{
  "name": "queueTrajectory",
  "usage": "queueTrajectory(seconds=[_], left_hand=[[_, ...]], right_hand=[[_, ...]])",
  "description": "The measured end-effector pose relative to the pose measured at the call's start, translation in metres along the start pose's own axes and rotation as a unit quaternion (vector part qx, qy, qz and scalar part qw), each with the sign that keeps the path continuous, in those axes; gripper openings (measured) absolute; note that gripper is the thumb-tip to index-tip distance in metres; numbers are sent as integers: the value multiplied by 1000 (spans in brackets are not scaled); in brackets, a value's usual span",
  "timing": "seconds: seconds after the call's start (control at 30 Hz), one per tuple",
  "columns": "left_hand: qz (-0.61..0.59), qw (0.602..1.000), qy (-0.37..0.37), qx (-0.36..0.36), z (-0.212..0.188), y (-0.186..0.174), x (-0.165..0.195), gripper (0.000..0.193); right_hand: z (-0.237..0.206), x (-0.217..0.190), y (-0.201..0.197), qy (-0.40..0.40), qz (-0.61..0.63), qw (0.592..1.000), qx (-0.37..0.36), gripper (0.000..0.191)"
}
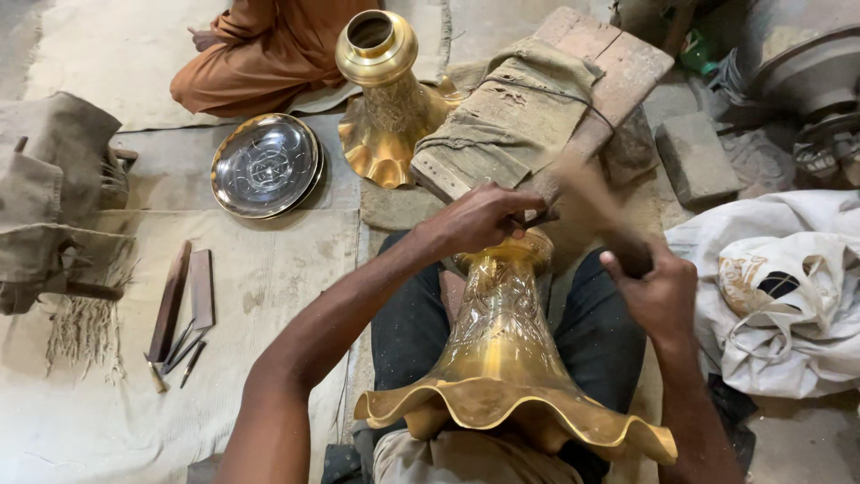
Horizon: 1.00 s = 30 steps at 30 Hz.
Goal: The person sits on the floor holding a chisel against the neck of a large brass lamp base and strikes the chisel with a wooden mallet to carve a decorative pattern into the metal, repositioning the chisel repeatedly around the flared rim.
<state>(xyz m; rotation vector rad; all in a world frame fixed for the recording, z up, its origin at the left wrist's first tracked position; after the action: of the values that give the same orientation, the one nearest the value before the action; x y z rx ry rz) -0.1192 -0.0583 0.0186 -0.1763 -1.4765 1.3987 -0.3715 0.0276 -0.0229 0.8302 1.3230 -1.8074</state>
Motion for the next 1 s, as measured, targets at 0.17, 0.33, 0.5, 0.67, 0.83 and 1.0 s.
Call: queueTrajectory(seconds=[0.17, 0.33, 0.5, 0.67, 0.83, 1.0], left_hand=[[-1, 1000, 16, 9, -2, -4, 8, 51], [35, 999, -30, -16, -5, 0, 5, 44], [2, 999, -12, 38, -11, 6, -3, 44], [-56, 989, -135, 32, -27, 13, -17, 45], [-46, 989, -134, 37, -26, 9, -14, 46], [-43, 992, -111, 44, -23, 5, -10, 44]], right_hand=[[-5, 6, 1, 24, -61, 998, -8, 39], [-12, -1, 2, -2, 82, 996, 37, 36], [-23, 9, 4, 36, -77, 996, -37, 45], [-44, 38, 11, 117, -58, 991, -40, 46], [-63, 40, 20, 91, 29, 995, -7, 47], [-68, 25, 15, 143, 101, 985, -6, 59]])
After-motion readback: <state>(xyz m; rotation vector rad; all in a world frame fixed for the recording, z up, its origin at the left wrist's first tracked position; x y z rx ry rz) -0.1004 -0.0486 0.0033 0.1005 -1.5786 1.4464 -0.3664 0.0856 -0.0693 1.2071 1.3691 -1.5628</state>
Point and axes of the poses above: each hand's wrist, its own z-axis towards the middle knuckle, its own y-axis out of the palm, x = y × z, the point moved 5 cm from there along z, towards the middle knuckle, and after that the axes turned 9 degrees about z, right-handed, at the moved point
